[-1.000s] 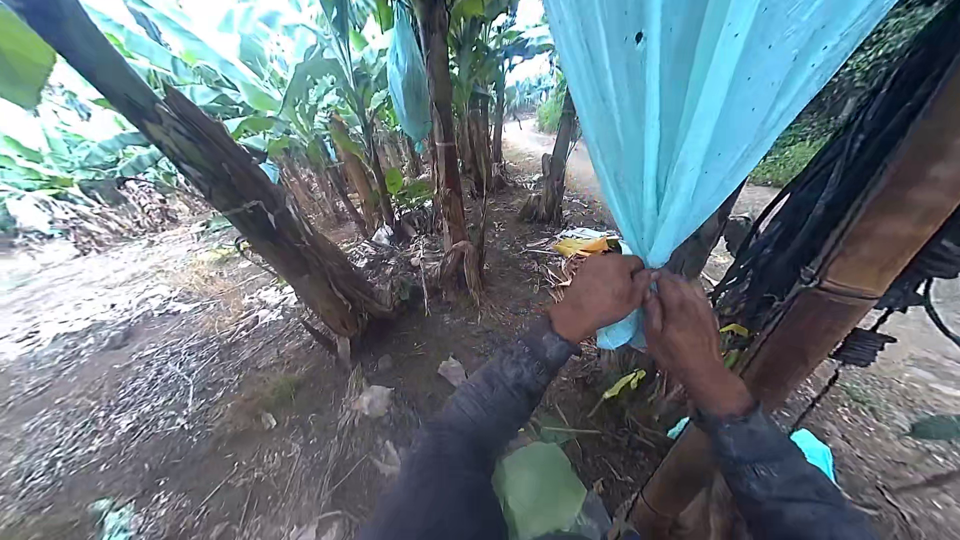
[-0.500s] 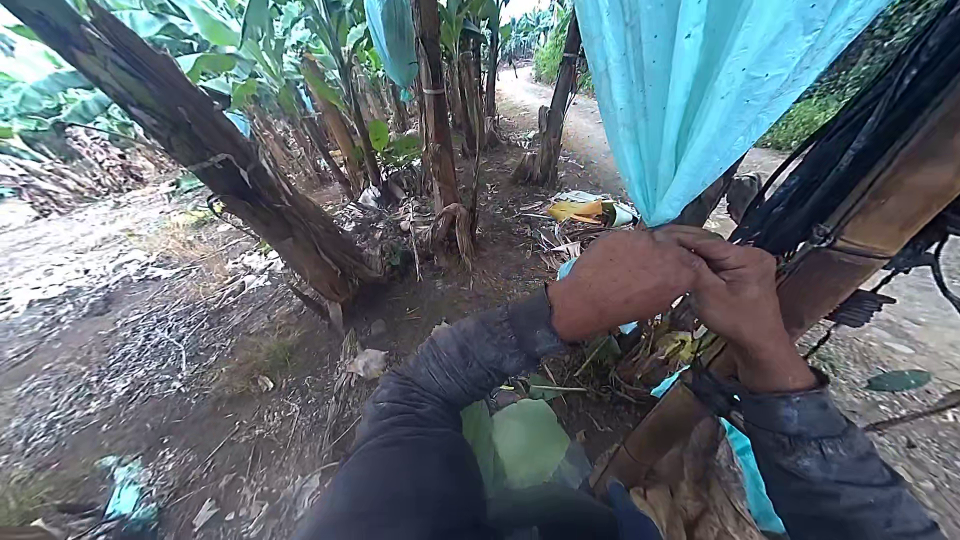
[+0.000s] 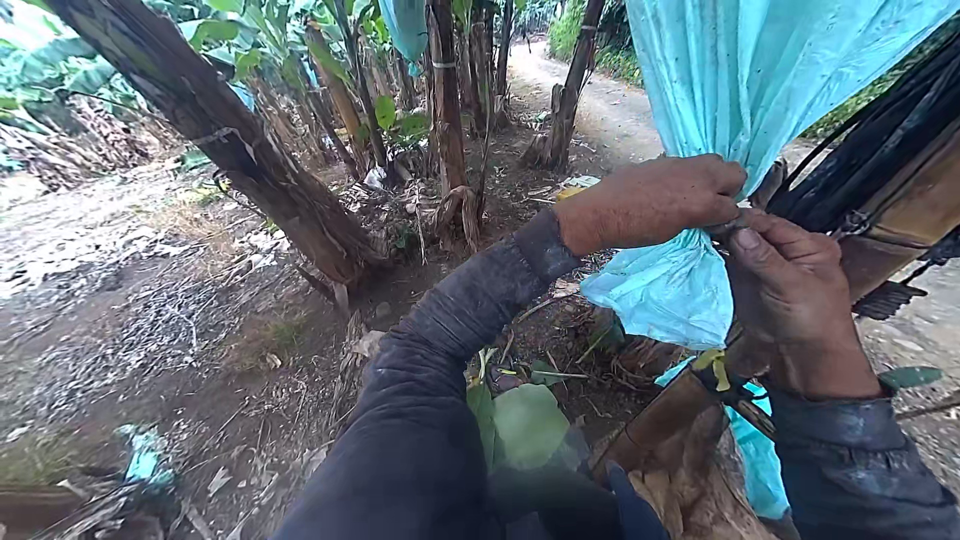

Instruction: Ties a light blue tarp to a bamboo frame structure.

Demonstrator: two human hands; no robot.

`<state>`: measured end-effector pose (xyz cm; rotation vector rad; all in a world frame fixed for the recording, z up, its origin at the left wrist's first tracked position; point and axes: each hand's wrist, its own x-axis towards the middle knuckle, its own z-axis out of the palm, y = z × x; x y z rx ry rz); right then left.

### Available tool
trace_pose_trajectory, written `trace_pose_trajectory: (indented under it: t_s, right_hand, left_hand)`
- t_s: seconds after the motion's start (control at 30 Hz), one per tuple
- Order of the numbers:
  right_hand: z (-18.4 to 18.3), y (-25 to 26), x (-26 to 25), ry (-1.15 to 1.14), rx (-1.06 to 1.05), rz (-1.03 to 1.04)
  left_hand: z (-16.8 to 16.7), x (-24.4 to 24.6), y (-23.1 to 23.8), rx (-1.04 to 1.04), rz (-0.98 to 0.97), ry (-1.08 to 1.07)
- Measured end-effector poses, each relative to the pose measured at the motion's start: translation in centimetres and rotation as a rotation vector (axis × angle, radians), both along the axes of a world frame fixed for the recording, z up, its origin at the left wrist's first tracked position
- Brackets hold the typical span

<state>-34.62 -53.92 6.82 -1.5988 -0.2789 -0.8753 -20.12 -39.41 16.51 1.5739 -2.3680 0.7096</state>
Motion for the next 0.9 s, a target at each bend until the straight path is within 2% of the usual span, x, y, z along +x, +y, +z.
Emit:
trace_pose_trajectory:
  t_s: [0.07,0.13,0.2,0.23,0.3,0.4,0.53,0.6,0.7,0.77,0.9]
  right_hand:
    - [-0.1,-0.5,0.1,-0.037,-0.116,-0.133]
    - [0.0,-1.0,0.2,-0.088,-0.263,-0.396]
    - [0.2,-0.7,0.5,-0.173,-0.308,-0.588]
    - [0.2,-0.4,0.8,-0.221,-0.308,-0.616]
    - [0.0,-0.1,1.1,-0.244,-0.325,-0.546]
    - [0.0,-0.6,1.1,-0.119,-0.377,-0.313]
    - [0.5,-0.6,1.3,-0.066,-0.211,-0.060]
    - [0.7,-0.2,1.1,-0.087,-0.165,-0.020]
    - [0.6,-0.1,1.3,-0.100,-0.210,-0.050]
    - [-0.1,-0.9,2.2,-0.127,-0.238,-0.054]
    - [-0.6,-1.3,2.3,-0.101,-0.241,-0.137]
  left_hand:
    - [-0.2,-0.1,-0.2,-0.047,-0.016,-0.006]
    - [-0.6,0.2,-0.7,-0.092,0.007,-0.037]
    - [-1.1,0.2,-0.8,-0.132,0.062,-0.043]
    - [-1.2,0.1,-0.7,-0.153,0.086,-0.043]
    - [-1.5,0.1,-0.6,-0.170,0.116,-0.027]
    - [-2.6,0.5,0.0,-0.302,0.128,0.013]
    - [-4.2,-0.8,1.9,-0.554,0.179,0.043]
    - [-4.8,-1.8,2.5,-0.500,0.251,0.076]
    - [-4.9,-2.6,2.9,-0.401,0.352,0.064]
    - [-4.4,-2.6,3.3,-0.393,0.355,0.052]
    - [-2.4,-2.7,4.1,-0.226,0.450,-0.018]
